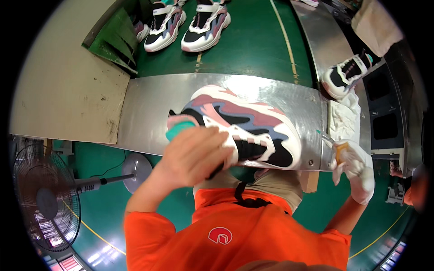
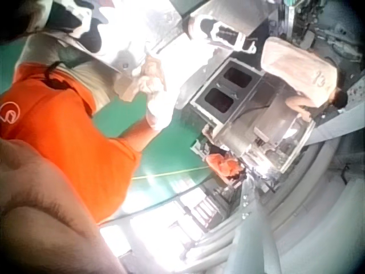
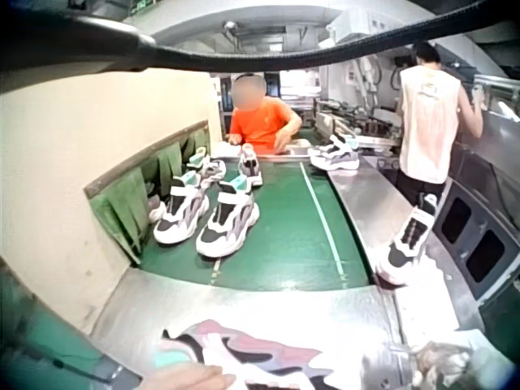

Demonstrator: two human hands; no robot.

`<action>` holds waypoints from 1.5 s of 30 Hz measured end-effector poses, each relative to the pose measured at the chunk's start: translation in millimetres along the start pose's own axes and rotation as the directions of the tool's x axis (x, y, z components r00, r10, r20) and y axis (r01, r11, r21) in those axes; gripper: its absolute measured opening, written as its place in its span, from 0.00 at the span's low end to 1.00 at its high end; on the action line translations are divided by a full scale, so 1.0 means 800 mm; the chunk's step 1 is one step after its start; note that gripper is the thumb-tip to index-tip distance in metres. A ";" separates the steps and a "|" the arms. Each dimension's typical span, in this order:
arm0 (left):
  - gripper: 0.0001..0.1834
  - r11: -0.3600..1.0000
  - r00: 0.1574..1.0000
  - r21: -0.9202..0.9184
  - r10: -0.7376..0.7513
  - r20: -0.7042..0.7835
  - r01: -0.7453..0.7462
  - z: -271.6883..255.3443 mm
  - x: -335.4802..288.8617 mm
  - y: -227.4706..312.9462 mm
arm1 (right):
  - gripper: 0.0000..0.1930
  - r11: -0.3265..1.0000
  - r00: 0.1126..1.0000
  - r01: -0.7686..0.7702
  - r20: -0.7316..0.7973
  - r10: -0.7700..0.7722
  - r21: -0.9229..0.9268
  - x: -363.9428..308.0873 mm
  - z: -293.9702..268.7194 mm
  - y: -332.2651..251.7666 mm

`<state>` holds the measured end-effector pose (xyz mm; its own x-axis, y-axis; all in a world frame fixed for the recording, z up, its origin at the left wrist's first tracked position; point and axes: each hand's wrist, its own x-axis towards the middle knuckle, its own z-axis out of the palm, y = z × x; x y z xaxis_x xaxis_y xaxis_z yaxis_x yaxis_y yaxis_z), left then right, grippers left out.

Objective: The person injects a clear liquid into the side seams of a multi-colored sneaker using a syringe. They rotate the shoe to access different areas along the sole and upper, then wipe the injection site with a white cloth. The process is repeated on multiple shoes lined up on a metal table.

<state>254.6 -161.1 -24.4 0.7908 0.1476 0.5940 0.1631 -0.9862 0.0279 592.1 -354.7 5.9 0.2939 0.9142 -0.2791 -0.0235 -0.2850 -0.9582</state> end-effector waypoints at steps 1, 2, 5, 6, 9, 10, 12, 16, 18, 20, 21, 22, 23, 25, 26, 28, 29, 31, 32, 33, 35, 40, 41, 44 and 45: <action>0.14 0.999 0.999 0.041 0.021 -0.029 -0.020 0.004 -0.006 0.008 | 0.59 0.983 0.990 0.137 -0.003 -0.138 0.119 0.002 0.016 -0.003; 0.13 0.996 0.998 0.082 0.042 -0.056 -0.038 0.009 -0.011 0.013 | 0.60 0.959 0.977 0.179 0.076 -0.200 0.220 0.009 0.027 -0.007; 0.10 0.993 0.993 0.116 0.006 -0.119 0.008 0.015 -0.024 0.017 | 0.68 0.844 0.859 0.177 0.338 -0.383 0.506 0.065 0.069 -0.008; 0.10 0.996 0.993 0.085 -0.021 -0.119 0.031 0.014 -0.022 0.016 | 0.69 0.815 0.850 0.117 0.367 -0.378 0.568 0.080 0.086 -0.010; 0.09 0.995 0.991 0.084 -0.036 -0.129 0.047 0.014 -0.021 0.017 | 0.70 0.748 0.801 -0.004 0.450 -0.395 0.664 0.114 0.122 -0.011; 0.10 0.995 0.989 0.093 -0.033 -0.142 0.046 0.015 -0.022 0.017 | 0.70 0.757 0.774 -0.004 0.481 -0.412 0.654 0.126 0.129 -0.009; 0.11 0.995 0.992 0.072 -0.057 -0.114 0.066 0.014 -0.023 0.017 | 0.70 0.818 0.807 -0.052 0.507 -0.304 0.573 0.135 0.131 -0.007; 0.11 0.996 0.993 0.036 -0.073 -0.089 0.076 0.014 -0.024 0.015 | 0.68 0.804 0.716 -0.145 0.622 -0.318 0.577 0.150 0.137 -0.016; 0.12 0.997 0.994 0.049 -0.051 -0.097 0.056 0.016 -0.025 0.013 | 0.68 0.826 0.718 -0.182 0.646 -0.259 0.534 0.152 0.130 -0.016; 0.12 0.997 0.992 0.058 -0.048 -0.113 0.054 0.017 -0.027 0.012 | 0.68 0.872 0.751 -0.179 0.636 -0.178 0.455 0.151 0.124 -0.018; 0.12 0.997 0.992 0.062 -0.041 -0.121 0.049 0.018 -0.026 0.011 | 0.68 0.899 0.777 -0.165 0.615 -0.135 0.406 0.149 0.120 -0.019; 0.11 0.997 0.991 0.059 -0.039 -0.127 0.047 0.019 -0.026 0.011 | 0.67 0.895 0.773 -0.160 0.616 -0.149 0.417 0.150 0.122 -0.019; 0.10 0.997 0.991 0.057 -0.037 -0.132 0.044 0.019 -0.025 0.010 | 0.67 0.891 0.769 -0.156 0.618 -0.162 0.427 0.150 0.123 -0.019; 0.09 0.998 0.991 0.054 -0.029 -0.128 0.036 0.018 -0.023 0.009 | 0.65 0.832 0.711 -0.157 0.645 -0.278 0.532 0.156 0.134 -0.019; 0.09 0.998 0.993 0.051 -0.026 -0.117 0.032 0.015 -0.022 0.009 | 0.64 0.809 0.685 -0.159 0.653 -0.322 0.566 0.158 0.136 -0.019; 0.08 0.999 0.995 0.046 -0.020 -0.094 0.025 0.013 -0.019 0.007 | 0.60 0.808 0.672 -0.135 0.653 -0.351 0.574 0.160 0.127 -0.009; 0.08 0.998 0.996 0.051 -0.021 -0.081 0.025 0.012 -0.017 0.007 | 0.59 0.807 0.665 -0.123 0.651 -0.365 0.578 0.160 0.122 -0.004; 0.07 0.997 0.997 0.066 -0.033 -0.076 0.038 0.013 -0.017 0.010 | 0.56 0.811 0.634 -0.115 0.671 -0.385 0.574 0.163 0.118 -0.002; 0.06 0.996 0.995 0.075 -0.044 -0.087 0.051 0.015 -0.017 0.013 | 0.56 0.818 0.610 -0.115 0.690 -0.390 0.564 0.165 0.117 -0.004; 0.06 0.994 0.994 0.089 -0.058 -0.095 0.067 0.016 -0.018 0.014 | 0.56 0.833 0.563 -0.131 0.732 -0.385 0.538 0.173 0.125 -0.018; 0.05 0.993 0.992 0.091 -0.058 -0.110 0.069 0.018 -0.019 0.015 | 0.53 0.861 0.584 -0.135 0.742 -0.331 0.490 0.171 0.124 -0.022; 0.06 0.994 0.993 0.089 -0.055 -0.103 0.064 0.019 -0.020 0.015 | 0.50 0.839 0.659 -0.254 0.721 -0.214 0.481 0.157 0.119 -0.039; 0.06 0.993 0.993 0.093 -0.061 -0.102 0.070 0.019 -0.020 0.016 | 0.50 0.835 0.640 -0.280 0.741 -0.206 0.474 0.157 0.120 -0.046; 0.07 0.993 0.993 0.085 -0.074 -0.091 0.082 0.018 -0.021 0.017 | 0.38 0.876 0.644 -0.308 0.759 -0.095 0.371 0.154 0.111 -0.057; 0.07 0.993 0.993 0.085 -0.081 -0.085 0.088 0.016 -0.021 0.018 | 0.36 0.878 0.663 -0.350 0.748 -0.015 0.328 0.152 0.105 -0.060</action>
<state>251.4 -176.7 -44.4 0.7220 0.2201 0.6559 0.2814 -0.9595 0.0121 548.9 -205.8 12.9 -0.5199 0.8262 -0.2172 -0.4364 -0.4754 -0.7639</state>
